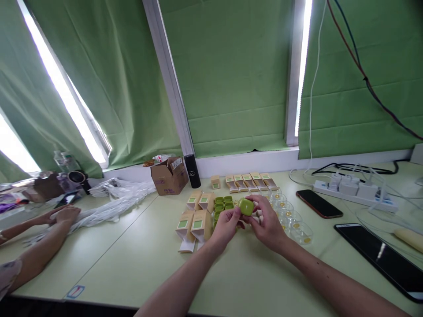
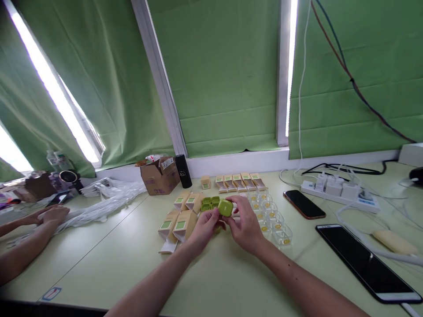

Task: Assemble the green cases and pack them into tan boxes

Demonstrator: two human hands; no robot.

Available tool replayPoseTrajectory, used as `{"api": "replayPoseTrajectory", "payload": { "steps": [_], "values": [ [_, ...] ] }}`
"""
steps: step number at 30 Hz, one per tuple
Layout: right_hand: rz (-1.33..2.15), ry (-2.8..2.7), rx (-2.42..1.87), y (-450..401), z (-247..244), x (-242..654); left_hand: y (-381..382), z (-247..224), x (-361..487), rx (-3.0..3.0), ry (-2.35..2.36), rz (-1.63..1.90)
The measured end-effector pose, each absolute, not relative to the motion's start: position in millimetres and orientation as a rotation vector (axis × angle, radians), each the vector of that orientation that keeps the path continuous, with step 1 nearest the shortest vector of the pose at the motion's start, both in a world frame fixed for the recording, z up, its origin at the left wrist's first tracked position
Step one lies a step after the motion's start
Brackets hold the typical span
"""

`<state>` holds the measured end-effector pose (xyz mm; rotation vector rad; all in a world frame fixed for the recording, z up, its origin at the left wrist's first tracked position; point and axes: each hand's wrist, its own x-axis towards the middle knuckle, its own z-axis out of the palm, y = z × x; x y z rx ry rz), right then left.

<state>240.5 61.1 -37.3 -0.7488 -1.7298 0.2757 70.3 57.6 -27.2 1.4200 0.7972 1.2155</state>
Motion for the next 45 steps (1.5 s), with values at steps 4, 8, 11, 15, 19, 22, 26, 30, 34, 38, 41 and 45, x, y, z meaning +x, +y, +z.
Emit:
{"api": "replayPoseTrajectory", "payload": {
  "steps": [4,8,11,15,19,22,26,30,34,38,41,45],
  "values": [
    [0.326,-1.743,-0.748,61,-35,241,59,-25,61,1.723,0.939,1.485],
    [0.331,-1.762,-0.757,62,-34,242,52,-15,53,2.053,0.882,1.537],
    [0.321,-1.795,-0.759,65,-33,245,52,-12,51,2.077,0.771,1.437],
    [0.348,-1.818,-0.759,71,-34,247,61,-11,46,1.954,0.727,1.309],
    [0.422,-1.802,-0.758,76,-38,247,69,-12,42,1.761,0.681,1.161],
    [0.448,-1.778,-0.772,77,-39,247,70,-14,42,1.672,0.686,1.118],
    [0.368,-1.768,-0.835,75,-34,251,71,-15,42,1.495,0.670,1.274],
    [0.037,-2.122,-0.819,69,-37,251,73,-14,40,1.253,0.627,1.416],
    [-0.158,-2.444,-0.816,64,-48,247,74,-14,41,1.158,0.556,1.443],
    [-0.194,-2.525,-0.858,63,-52,244,75,-19,43,1.144,0.488,1.431],
    [-0.240,-2.554,-0.862,62,-50,243,76,-22,44,1.170,0.473,1.413],
    [-0.284,-2.548,-0.814,60,-46,240,75,-23,45,1.202,0.498,1.402]
  ]
}}
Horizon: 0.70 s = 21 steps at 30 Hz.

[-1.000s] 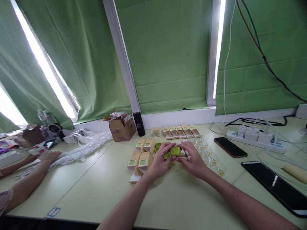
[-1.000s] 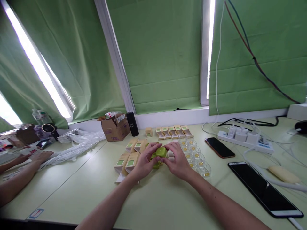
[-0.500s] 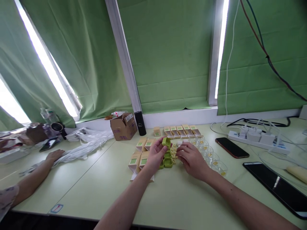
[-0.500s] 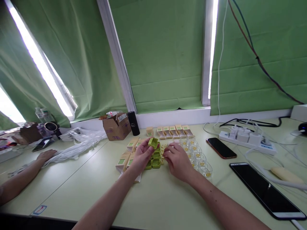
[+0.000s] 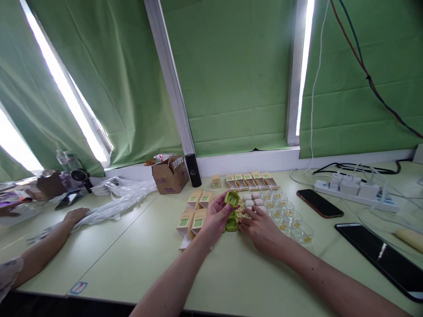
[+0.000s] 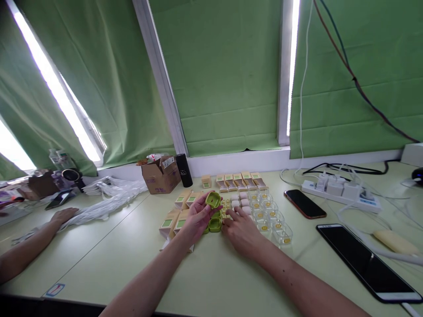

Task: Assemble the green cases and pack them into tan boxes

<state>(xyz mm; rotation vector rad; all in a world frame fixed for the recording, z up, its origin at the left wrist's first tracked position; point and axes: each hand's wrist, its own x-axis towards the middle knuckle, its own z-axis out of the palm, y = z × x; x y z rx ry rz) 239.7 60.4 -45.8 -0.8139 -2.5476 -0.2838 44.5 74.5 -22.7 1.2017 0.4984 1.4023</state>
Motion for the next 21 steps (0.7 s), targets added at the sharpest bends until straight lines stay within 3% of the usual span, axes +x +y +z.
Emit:
{"api": "replayPoseTrajectory", "payload": {
  "steps": [11,21],
  "values": [
    [-0.245,-2.226,-0.775,67,-38,246,79,-29,43,1.224,0.502,1.432],
    [0.411,-1.787,-0.580,52,-18,245,74,-23,45,1.261,0.578,1.401]
  ]
}}
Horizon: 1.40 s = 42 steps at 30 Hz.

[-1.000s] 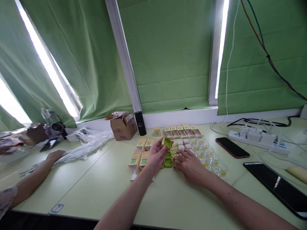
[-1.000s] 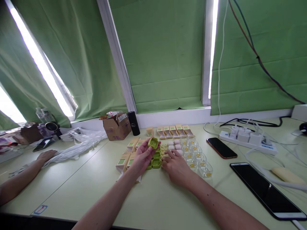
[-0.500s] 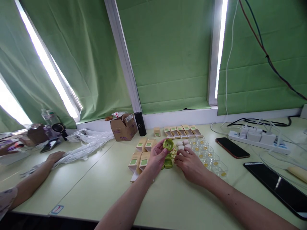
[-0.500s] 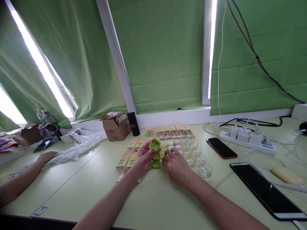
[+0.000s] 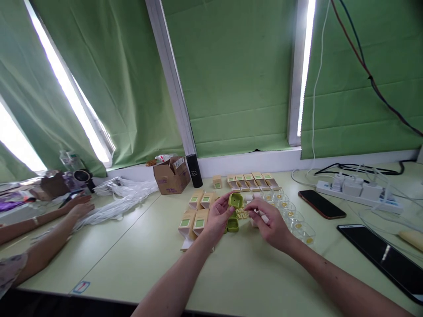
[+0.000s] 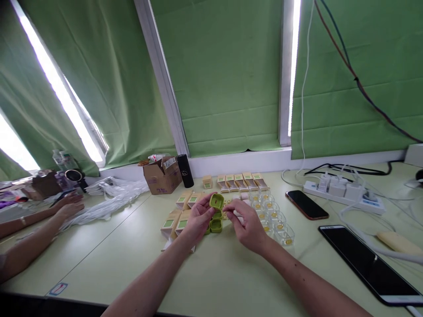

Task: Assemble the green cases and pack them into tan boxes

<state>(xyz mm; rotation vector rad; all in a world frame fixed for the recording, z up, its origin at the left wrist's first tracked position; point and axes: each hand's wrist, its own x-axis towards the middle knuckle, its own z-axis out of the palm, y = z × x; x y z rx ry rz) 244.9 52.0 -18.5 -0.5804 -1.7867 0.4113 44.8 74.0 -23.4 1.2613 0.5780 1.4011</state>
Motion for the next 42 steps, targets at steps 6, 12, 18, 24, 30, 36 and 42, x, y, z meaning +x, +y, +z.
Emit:
{"api": "replayPoseTrajectory", "payload": {
  "steps": [6,12,18,24,30,36,42],
  "values": [
    [0.842,-1.483,-0.661,60,-23,246,74,-28,47,1.321,0.589,1.362],
    [0.780,-1.505,-0.684,61,-24,246,77,-35,48,1.371,0.566,1.326],
    [0.575,-1.590,-0.744,60,-23,247,75,-33,49,1.369,0.555,1.288],
    [0.372,-1.625,-0.759,57,-21,248,73,-30,50,1.364,0.553,1.299],
    [0.260,-1.661,-0.730,56,-20,246,69,-28,51,1.390,0.568,1.280],
    [0.020,-1.717,-0.689,55,-20,245,65,-25,53,1.390,0.589,1.289],
    [-0.153,-1.741,-0.737,57,-25,247,63,-23,54,1.405,0.589,1.263]
  ]
}}
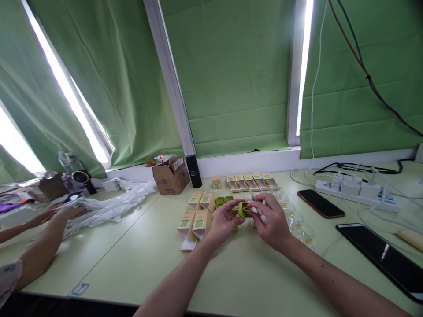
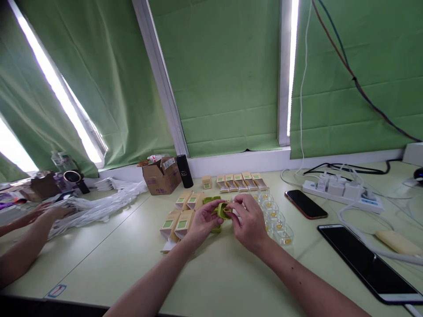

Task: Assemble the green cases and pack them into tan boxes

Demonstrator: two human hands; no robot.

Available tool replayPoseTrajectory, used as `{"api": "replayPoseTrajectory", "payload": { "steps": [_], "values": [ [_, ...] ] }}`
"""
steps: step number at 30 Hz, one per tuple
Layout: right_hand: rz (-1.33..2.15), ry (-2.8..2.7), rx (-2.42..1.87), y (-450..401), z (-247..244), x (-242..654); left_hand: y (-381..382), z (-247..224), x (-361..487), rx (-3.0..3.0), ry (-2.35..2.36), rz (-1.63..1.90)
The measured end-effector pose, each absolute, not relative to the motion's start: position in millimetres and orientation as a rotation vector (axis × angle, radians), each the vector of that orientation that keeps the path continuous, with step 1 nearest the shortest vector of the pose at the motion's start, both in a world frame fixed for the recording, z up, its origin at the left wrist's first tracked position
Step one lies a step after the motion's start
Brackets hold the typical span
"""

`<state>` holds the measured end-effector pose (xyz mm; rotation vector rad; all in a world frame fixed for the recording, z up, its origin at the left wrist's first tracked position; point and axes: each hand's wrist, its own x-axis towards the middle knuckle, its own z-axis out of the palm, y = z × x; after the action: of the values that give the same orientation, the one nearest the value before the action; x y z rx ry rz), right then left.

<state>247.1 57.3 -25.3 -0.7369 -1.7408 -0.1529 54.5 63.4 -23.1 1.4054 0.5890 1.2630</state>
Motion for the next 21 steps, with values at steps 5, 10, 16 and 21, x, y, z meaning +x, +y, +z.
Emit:
{"api": "replayPoseTrajectory", "payload": {
  "steps": [5,10,16,21],
  "values": [
    [-0.237,-1.793,-0.738,57.1,-23.8,247.3,65.0,-26.2,53.0,1.433,0.612,1.260],
    [-0.249,-1.822,-0.734,57.2,-23.4,246.2,66.2,-26.9,52.6,1.468,0.636,1.269],
    [-0.210,-1.831,-0.741,58.1,-25.6,244.9,67.0,-27.3,52.8,1.459,0.674,1.268],
    [-0.192,-1.818,-0.721,57.9,-26.7,243.9,68.4,-30.6,51.9,1.463,0.693,1.269]
  ]
}}
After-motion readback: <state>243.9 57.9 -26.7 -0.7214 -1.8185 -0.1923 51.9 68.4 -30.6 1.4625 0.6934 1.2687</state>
